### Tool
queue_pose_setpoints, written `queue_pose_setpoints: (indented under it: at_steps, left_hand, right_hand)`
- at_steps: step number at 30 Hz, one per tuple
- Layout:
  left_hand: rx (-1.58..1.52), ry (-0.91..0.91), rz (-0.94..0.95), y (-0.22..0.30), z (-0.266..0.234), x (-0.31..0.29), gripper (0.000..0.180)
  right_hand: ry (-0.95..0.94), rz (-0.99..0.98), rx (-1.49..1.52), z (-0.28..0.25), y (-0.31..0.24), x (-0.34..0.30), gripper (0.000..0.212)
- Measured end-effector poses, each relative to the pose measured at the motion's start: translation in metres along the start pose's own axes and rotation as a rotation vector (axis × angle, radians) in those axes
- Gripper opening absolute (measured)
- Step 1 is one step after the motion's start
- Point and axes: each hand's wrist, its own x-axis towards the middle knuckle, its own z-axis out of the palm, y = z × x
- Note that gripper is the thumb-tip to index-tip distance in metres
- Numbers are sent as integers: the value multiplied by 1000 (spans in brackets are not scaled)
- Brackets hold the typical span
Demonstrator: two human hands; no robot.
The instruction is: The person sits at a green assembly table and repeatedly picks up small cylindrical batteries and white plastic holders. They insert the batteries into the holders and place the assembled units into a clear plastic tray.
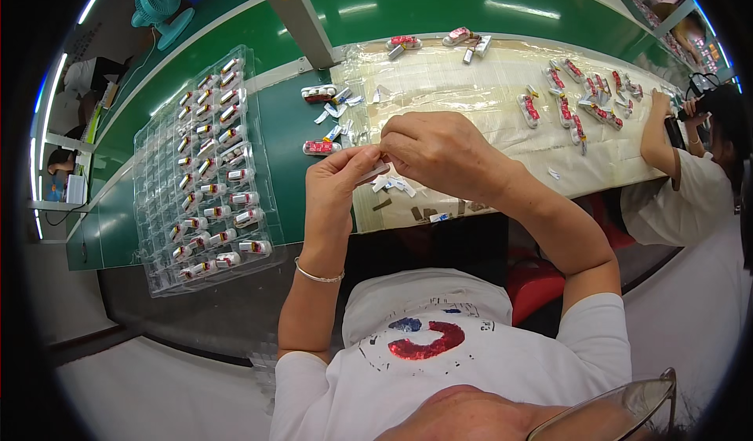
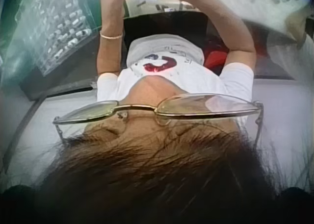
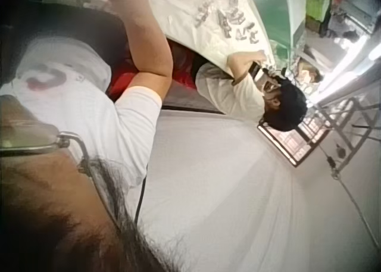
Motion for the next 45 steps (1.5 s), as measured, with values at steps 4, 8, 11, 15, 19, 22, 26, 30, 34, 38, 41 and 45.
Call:
queue_pose_setpoints:
  at_steps: [4, 8, 11, 15, 19, 22, 26, 30, 34, 38, 41, 45]
  left_hand:
    - [-12, 10, 17, -3, -1, 1, 19]
    - [-24, 20, 5, -4, -3, 1, 18]
    - [-21, 26, -1, -3, -1, 2, 18]
    - [-31, 39, 23, -6, -2, 1, 21]
    - [-37, 39, 16, -3, -2, 0, 20]
    - [-28, 31, 11, -3, -5, 1, 19]
    - [-23, 42, 31, -7, -5, 1, 18]
    - [-22, 45, 46, -7, -4, 1, 18]
    - [-19, 25, 52, -5, -5, 1, 18]
    - [-7, 6, 52, -2, -6, -1, 19]
    - [7, 8, 46, -1, -8, -1, 20]
    - [-56, 11, 46, 0, -7, -3, 20]
  right_hand:
    - [-21, 39, 49, 3, 4, -4, 10]
    - [-34, 26, 54, 2, 5, -3, 11]
    - [-53, 26, 32, -1, 5, -4, 11]
    - [-48, 32, 32, 2, 1, 0, 11]
    - [-18, 45, 66, 7, 5, -1, 11]
    - [-23, 24, 51, 7, 7, -4, 11]
    - [-34, 10, 31, 7, 3, -2, 12]
    - [5, 28, 45, 9, 2, 1, 13]
    - [83, 85, 217, 17, 10, -1, 9]
    - [136, 281, 614, 15, 18, -2, 8]
    - [254, 655, 1162, 11, 29, -10, 9]
    - [110, 480, 476, 14, 42, -27, 12]
